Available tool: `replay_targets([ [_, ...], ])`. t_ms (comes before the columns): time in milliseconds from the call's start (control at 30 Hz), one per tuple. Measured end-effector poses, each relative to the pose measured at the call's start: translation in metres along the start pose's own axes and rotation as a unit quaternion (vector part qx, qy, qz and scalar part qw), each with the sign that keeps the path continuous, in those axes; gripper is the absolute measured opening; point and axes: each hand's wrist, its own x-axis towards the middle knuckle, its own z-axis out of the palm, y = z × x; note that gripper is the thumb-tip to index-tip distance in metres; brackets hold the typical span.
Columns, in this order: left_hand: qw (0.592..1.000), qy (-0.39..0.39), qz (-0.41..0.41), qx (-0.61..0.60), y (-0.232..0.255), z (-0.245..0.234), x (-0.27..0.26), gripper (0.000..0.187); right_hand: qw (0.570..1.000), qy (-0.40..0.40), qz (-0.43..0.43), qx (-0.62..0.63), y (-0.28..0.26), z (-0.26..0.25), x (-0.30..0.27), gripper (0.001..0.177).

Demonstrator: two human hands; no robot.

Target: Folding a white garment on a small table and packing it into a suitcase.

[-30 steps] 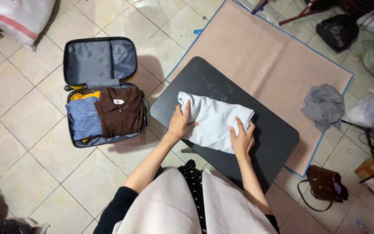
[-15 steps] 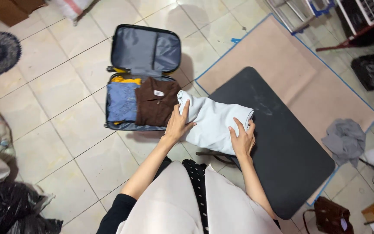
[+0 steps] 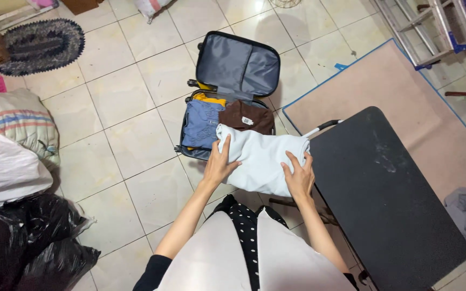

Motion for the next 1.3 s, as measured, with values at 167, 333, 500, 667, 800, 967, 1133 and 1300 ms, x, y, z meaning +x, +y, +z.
replay_targets([
  [167,0.999,-0.003,-0.039,0.004,-0.026,-0.009,-0.013,0.109,1.000,-0.026,-0.013,0.004,-0.012,0.027,0.001,0.041],
  [333,0.997,-0.002,-0.072,0.008,-0.037,-0.008,-0.013,0.111,0.999,-0.046,-0.021,0.008,-0.014,0.045,0.007,0.042],
  [500,0.995,-0.012,-0.103,0.009,-0.048,-0.001,-0.003,0.110,0.998,-0.064,-0.015,0.016,-0.010,0.061,0.019,0.042],
  [667,0.995,-0.001,-0.095,0.024,-0.060,0.002,0.020,0.110,0.996,-0.075,-0.015,0.041,-0.003,0.080,0.040,0.042],
  [800,0.995,-0.002,-0.092,0.040,-0.066,0.001,0.036,0.111,0.996,-0.065,-0.035,0.051,0.003,0.098,0.052,0.042],
  [967,0.993,-0.011,-0.102,0.056,-0.070,-0.004,0.054,0.109,0.994,-0.080,-0.031,0.065,0.004,0.107,0.067,0.043],
  [1133,0.992,-0.018,-0.110,0.058,-0.069,-0.008,0.066,0.108,0.993,-0.087,-0.032,0.072,0.003,0.112,0.077,0.043],
  [1300,0.992,-0.023,-0.111,0.055,-0.071,-0.007,0.072,0.106,0.993,-0.085,-0.035,0.071,0.003,0.115,0.081,0.042],
])
